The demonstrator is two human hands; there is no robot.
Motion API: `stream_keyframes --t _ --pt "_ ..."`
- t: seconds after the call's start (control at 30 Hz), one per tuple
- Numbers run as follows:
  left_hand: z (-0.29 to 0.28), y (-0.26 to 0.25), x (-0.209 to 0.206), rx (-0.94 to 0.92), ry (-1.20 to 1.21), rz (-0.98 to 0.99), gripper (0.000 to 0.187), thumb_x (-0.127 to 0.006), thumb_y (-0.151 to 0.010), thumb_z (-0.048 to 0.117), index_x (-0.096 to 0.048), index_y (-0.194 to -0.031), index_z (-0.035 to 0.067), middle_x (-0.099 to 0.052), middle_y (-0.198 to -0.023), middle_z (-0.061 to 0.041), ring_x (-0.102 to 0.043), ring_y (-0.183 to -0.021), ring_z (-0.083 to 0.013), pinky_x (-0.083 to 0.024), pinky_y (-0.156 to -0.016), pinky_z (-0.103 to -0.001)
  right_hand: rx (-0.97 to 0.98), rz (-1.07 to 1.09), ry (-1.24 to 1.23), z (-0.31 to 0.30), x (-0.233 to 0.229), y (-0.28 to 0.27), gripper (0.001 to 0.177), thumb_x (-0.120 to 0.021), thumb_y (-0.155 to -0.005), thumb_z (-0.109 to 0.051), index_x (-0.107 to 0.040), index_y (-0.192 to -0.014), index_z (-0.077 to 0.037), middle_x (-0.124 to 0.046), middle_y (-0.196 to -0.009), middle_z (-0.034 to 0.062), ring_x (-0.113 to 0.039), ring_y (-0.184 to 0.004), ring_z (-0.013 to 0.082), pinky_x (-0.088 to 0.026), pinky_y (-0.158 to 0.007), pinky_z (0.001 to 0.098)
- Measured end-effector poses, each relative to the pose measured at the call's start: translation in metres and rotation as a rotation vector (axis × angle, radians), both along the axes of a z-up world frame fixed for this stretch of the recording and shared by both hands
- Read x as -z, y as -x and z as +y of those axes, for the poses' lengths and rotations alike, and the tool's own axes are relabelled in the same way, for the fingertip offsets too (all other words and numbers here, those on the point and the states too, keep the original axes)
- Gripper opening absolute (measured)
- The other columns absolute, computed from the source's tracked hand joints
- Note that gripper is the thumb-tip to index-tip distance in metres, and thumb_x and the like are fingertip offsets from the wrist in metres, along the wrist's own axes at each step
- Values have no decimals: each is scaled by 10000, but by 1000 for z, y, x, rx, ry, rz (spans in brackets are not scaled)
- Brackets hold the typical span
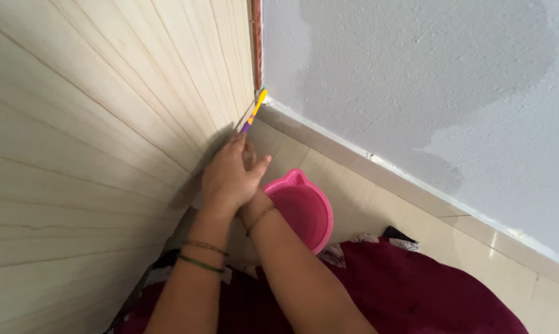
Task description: The person cleans a white wardrobe door using a toothbrush and a cloth. They scrub the surface with the toothbrush and wipe it with the cloth, repeating the process on different sections.
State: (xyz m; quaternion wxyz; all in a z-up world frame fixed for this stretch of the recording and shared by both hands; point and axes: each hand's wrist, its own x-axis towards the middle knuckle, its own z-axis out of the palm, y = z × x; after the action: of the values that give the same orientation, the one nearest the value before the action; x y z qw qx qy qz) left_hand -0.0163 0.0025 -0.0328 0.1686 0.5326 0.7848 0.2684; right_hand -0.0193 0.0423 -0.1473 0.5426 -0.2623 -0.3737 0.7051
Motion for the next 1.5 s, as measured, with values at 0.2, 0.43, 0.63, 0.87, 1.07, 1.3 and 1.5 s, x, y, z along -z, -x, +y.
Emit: stream_keyframes --t 0.2,0.43,0.63,0.87,1.07,1.3,1.5 --pt "-7 7 -22 141 -439 164 726 -695 -903 446 -536 -1450 -5 -497 -1534 -227 -539 -1351 -404 -473 -1075 -464 -7 2 -34 12 -5 3 222 -525 -1079 -291 -580 -1060 -76 -578 -729 65 -540 -655 160 -453 -589 340" --pt "-1 10 -11 48 -172 41 756 -694 -868 448 -508 -1457 13 -524 -1491 -196 -560 -1300 -364 -467 -1037 -435 -14 -6 -31 4 -10 -1 219 -529 -1073 -289 -585 -1066 -78 -584 -719 70 -547 -647 165 -454 -585 346" --pt "-1 -2 -5 15 -150 97 734 -719 -859 460 -544 -1409 8 -541 -1464 -196 -568 -1279 -363 -462 -1040 -438 -9 -21 -33 3 -6 -2 216 -532 -1068 -287 -589 -1071 -79 -590 -710 74 -553 -640 169 -455 -581 351" --pt "-9 0 -53 131 -543 174 687 -730 -922 406 -560 -1437 -16 -509 -1526 -230 -555 -1345 -370 -478 -1081 -437 20 -27 -54 25 -23 4 213 -536 -1063 -285 -594 -1077 -81 -596 -701 79 -560 -632 173 -457 -576 356" --pt "-3 -8 -21 -55 72 16 750 -726 -823 461 -505 -1444 104 -451 -1511 -94 -490 -1320 -324 -432 -1022 -464 39 -81 31 3 -15 -7 212 -539 -1058 -284 -598 -1082 -82 -601 -692 84 -566 -625 178 -458 -572 361" --pt "-13 -20 -92 -43 -163 210 718 -735 -825 491 -577 -1383 67 -546 -1462 -126 -585 -1250 -337 -498 -978 -462 117 -159 92 8 -13 -17 210 -543 -1052 -282 -603 -1088 -83 -608 -682 89 -573 -617 182 -459 -568 367" --pt "-12 -23 -176 59 -644 393 660 -801 -898 419 -599 -1368 2 -531 -1480 -204 -581 -1276 -396 -501 -1018 -478 170 -179 147 21 -15 -16 210 -546 -1047 -280 -607 -1093 -85 -613 -674 93 -579 -611 186 -460 -564 372"
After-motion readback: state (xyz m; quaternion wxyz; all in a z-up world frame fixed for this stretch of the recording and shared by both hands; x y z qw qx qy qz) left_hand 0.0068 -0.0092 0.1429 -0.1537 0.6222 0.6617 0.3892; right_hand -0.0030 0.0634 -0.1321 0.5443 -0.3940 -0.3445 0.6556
